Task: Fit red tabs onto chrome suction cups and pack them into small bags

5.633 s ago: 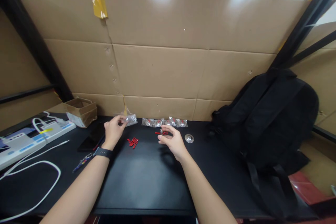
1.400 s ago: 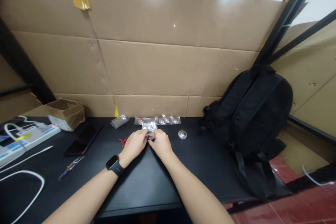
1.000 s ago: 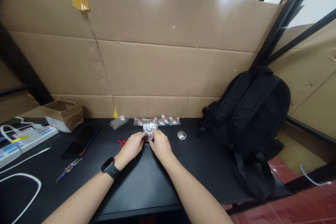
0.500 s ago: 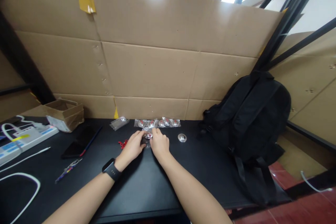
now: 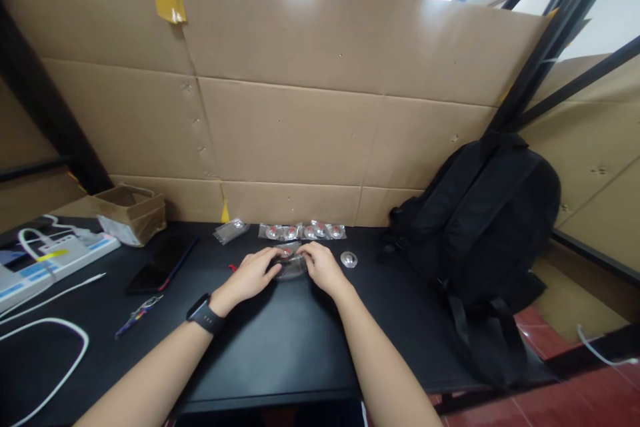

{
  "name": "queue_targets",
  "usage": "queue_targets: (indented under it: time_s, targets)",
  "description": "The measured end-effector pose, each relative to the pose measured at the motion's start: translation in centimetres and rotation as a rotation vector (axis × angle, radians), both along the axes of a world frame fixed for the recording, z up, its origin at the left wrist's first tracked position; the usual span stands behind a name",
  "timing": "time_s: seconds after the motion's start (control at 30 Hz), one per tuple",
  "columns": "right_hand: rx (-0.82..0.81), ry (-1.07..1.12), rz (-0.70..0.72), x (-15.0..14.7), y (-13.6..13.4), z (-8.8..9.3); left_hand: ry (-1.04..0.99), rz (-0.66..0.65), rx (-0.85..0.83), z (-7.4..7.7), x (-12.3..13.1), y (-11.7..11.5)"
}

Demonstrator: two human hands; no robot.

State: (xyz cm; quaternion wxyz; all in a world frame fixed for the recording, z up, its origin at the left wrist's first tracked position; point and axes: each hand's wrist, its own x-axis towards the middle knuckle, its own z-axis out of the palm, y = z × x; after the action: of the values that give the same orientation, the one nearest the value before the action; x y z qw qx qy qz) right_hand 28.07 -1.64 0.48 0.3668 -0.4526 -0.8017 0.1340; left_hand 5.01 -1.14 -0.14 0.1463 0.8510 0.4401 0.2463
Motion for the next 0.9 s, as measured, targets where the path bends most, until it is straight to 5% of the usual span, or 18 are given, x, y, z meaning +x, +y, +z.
queue_targets:
  time_s: [0.3, 0.9]
  targets:
    - [-0.102, -0.077, 0.0, 0.0, 1.0, -1.7, -0.097, -0.124, 0.085, -0.5, -0.5, 0.9]
    - [-0.246, -0.029, 0.051, 0.1, 1.1, -1.6, -0.11, -0.075, 0.065, -0.2, -0.4, 1.4]
